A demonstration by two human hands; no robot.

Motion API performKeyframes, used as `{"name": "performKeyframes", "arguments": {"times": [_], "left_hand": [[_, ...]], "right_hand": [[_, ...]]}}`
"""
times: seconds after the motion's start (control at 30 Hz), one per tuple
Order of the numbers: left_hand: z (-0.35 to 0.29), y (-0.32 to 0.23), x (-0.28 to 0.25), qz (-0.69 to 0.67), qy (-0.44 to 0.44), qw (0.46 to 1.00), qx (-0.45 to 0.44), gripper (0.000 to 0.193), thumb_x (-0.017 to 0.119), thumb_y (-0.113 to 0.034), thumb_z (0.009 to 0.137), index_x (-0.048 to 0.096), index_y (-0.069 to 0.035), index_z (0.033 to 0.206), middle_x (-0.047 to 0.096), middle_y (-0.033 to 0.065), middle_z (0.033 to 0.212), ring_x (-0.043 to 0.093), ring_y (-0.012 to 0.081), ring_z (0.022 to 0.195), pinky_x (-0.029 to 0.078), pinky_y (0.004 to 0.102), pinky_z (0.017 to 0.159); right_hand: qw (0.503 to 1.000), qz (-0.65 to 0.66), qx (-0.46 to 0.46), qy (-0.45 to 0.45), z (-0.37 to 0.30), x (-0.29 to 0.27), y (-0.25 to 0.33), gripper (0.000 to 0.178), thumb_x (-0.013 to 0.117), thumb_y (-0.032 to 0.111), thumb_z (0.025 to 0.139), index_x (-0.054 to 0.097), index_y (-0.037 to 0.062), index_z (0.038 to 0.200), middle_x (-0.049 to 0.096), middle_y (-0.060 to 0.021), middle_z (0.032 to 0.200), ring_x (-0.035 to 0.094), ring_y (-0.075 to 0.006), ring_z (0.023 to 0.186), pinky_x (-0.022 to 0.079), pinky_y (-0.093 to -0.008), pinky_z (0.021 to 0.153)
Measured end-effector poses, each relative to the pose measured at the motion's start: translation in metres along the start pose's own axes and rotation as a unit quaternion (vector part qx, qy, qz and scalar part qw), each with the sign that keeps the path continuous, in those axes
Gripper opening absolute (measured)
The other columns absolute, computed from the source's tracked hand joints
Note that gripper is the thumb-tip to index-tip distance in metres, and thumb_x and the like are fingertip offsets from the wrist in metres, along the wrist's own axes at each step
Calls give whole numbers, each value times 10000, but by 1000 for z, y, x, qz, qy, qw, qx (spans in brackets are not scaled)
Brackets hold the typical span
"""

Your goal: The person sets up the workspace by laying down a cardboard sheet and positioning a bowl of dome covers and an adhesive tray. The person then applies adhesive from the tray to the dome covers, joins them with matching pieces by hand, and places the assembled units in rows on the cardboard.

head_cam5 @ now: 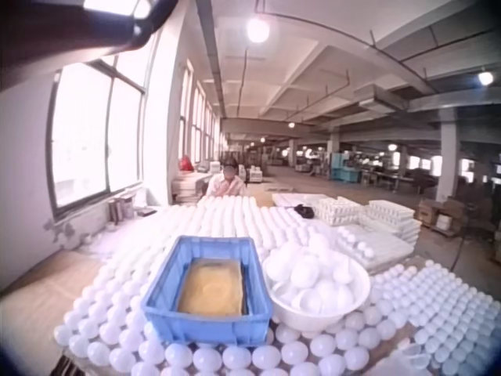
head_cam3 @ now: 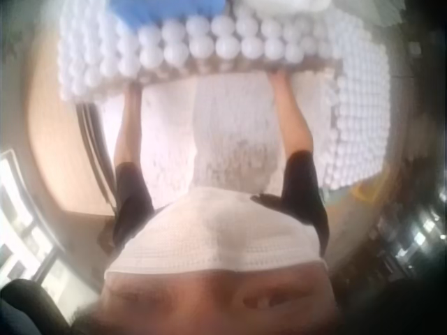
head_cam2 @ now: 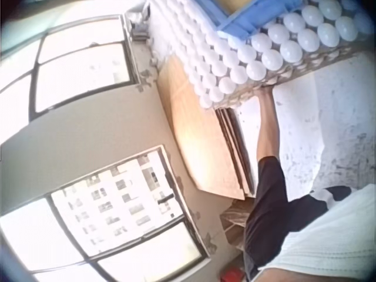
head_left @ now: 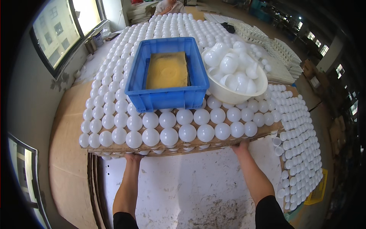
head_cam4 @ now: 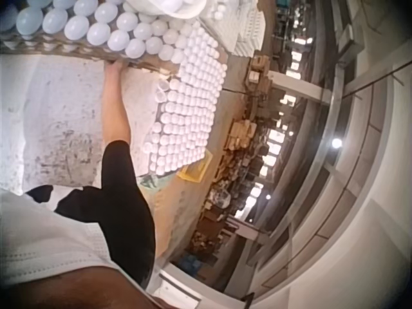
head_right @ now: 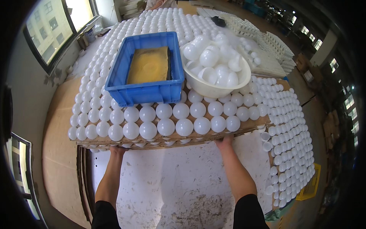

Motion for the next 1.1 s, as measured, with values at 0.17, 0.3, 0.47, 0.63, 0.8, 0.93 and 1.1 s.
{"name": "performKeyframes", "arguments": {"times": [0.17, 0.3, 0.47, 0.63, 0.8, 0.93, 1.1], "left_hand": [[-9, 13, 3, 32, -28, 999, 0, 631, 353, -573, 936, 357, -163, 1416, 356, 119, 1465, 364, 365, 1330, 316, 688, 1010], [-23, 11, 0, 66, -29, 997, 11, 633, 313, -579, 933, 368, -159, 1403, 372, 112, 1456, 375, 348, 1326, 338, 631, 1032], [-34, 11, 8, 41, -2, 999, 11, 656, 345, -582, 931, 345, -152, 1425, 338, 126, 1474, 343, 370, 1342, 315, 655, 1041], [-38, 18, 21, 61, 28, 998, -8, 625, 324, -591, 918, 420, -164, 1364, 421, 98, 1417, 405, 334, 1303, 366, 601, 1026], [-4, -10, -5, 124, 60, 990, 2, 697, 404, -620, 880, 420, -139, 1383, 379, 117, 1462, 348, 349, 1339, 289, 585, 1090], [-31, -24, -22, 274, 59, 960, 29, 595, 416, -359, 932, 307, -12, 1403, 353, 205, 1417, 437, 383, 1259, 347, 573, 1064], [-94, -4, -61, 448, -101, 875, 150, 410, 230, -14, 844, 144, 148, 1211, 402, 274, 1199, 553, 433, 1127, 446, 545, 995]], "right_hand": [[999, -17, 1, -42, 8, -18, 7, 592, 412, 519, 943, 377, 119, 1377, 363, -118, 1449, 349, -342, 1336, 329, -598, 1053], [997, -26, 3, -67, 3, -21, 1, 586, 407, 503, 949, 374, 113, 1385, 355, -125, 1459, 351, -348, 1335, 325, -596, 1058], [997, -40, 1, -65, 1, -18, -4, 586, 376, 478, 965, 354, 91, 1404, 340, -138, 1467, 349, -347, 1337, 315, -588, 1072], [995, -31, -7, -90, 3, -25, -5, 577, 353, 460, 972, 344, 92, 1415, 347, -143, 1460, 356, -344, 1333, 326, -572, 1075], [994, -44, -20, -95, 17, -19, -16, 509, 337, 368, 959, 399, 71, 1368, 388, -129, 1420, 403, -326, 1292, 339, -516, 1082], [995, -51, 11, -81, 4, -20, -31, 443, 363, 312, 966, 445, -2, 1267, 475, -210, 1310, 441, -361, 1246, 349, -527, 1068], [986, -146, 11, -73, -81, -75, -41, 370, 443, 228, 962, 466, -29, 1228, 552, -222, 1186, 542, -353, 1133, 455, -466, 982]]}}
Point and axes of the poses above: each hand's wrist, its own z-axis towards the middle knuckle, its own x-axis out of the palm, y = z × x, the point moved 1 cm from there along z, towards the middle knuckle
